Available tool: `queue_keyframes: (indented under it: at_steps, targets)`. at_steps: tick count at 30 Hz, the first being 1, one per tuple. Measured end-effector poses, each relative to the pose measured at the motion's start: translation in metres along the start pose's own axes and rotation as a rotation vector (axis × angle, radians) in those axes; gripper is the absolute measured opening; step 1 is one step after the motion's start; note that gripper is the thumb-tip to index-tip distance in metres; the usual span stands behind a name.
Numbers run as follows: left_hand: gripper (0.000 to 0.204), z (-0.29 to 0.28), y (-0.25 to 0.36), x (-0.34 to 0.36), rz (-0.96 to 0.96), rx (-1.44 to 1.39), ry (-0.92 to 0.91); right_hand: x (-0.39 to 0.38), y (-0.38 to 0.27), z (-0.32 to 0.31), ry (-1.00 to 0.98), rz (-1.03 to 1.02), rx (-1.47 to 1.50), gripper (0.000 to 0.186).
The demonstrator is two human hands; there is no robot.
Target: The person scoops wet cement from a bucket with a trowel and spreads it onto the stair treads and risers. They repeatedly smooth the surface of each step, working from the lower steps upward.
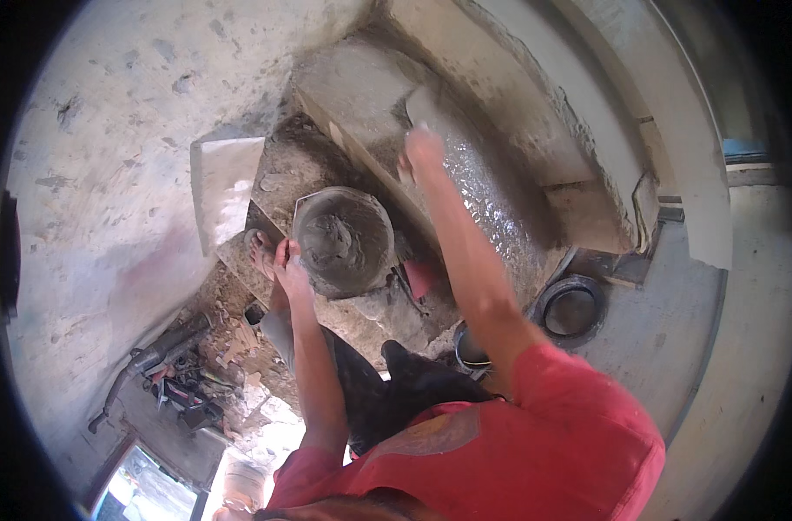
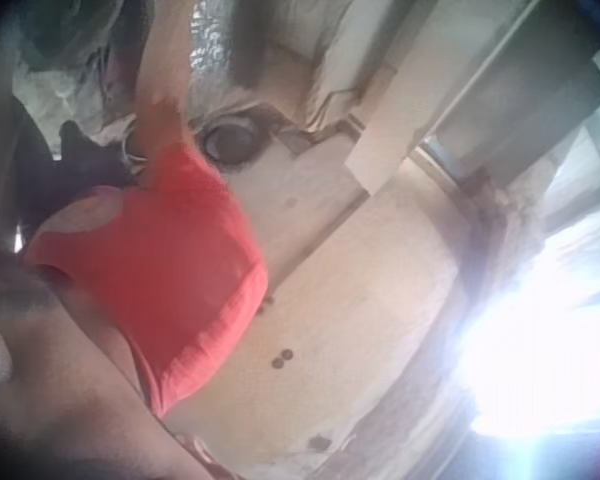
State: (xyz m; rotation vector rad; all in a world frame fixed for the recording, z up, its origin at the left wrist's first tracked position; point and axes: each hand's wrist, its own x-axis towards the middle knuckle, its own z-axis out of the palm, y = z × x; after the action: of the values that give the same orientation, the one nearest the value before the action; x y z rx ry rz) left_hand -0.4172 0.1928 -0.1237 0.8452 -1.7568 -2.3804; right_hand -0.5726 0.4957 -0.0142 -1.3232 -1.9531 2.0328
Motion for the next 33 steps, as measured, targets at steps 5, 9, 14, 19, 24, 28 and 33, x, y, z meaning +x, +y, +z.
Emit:
queue_keyframes:
  at_steps: [5, 9, 14, 19, 24, 28, 33]
  targets:
    - [0.028, -0.012, -0.002, -0.002, -0.004, -0.015, -0.023, 0.068, -0.066, 0.059, -0.117, -0.305, -0.695, 0.050]
    - [0.029, -0.015, -0.006, 0.002, -0.022, -0.041, -0.067, 0.067, -0.094, 0.047, -0.078, -0.356, -0.878, 0.058]
    - [0.030, -0.014, -0.002, 0.005, 0.000, 0.019, -0.050, 0.075, -0.089, 0.008, -0.104, -0.432, -1.180, 0.062]
    - [0.028, -0.007, 0.005, 0.010, -0.056, 0.054, -0.047, 0.025, -0.017, -0.069, -0.004, -0.697, -1.211, 0.062]
    - [0.033, -0.001, 0.000, 0.014, -0.054, 0.012, -0.056, -0.012, -0.004, -0.071, 0.018, -0.211, -0.862, 0.057]
    - [0.035, -0.006, -0.005, 0.007, -0.026, 0.013, -0.055, -0.001, -0.024, -0.002, -0.114, -0.332, -0.886, 0.054]
    - [0.027, -0.006, -0.002, 0.002, 0.013, -0.022, -0.015, -0.036, -0.004, -0.001, -0.057, -0.693, -1.211, 0.048]
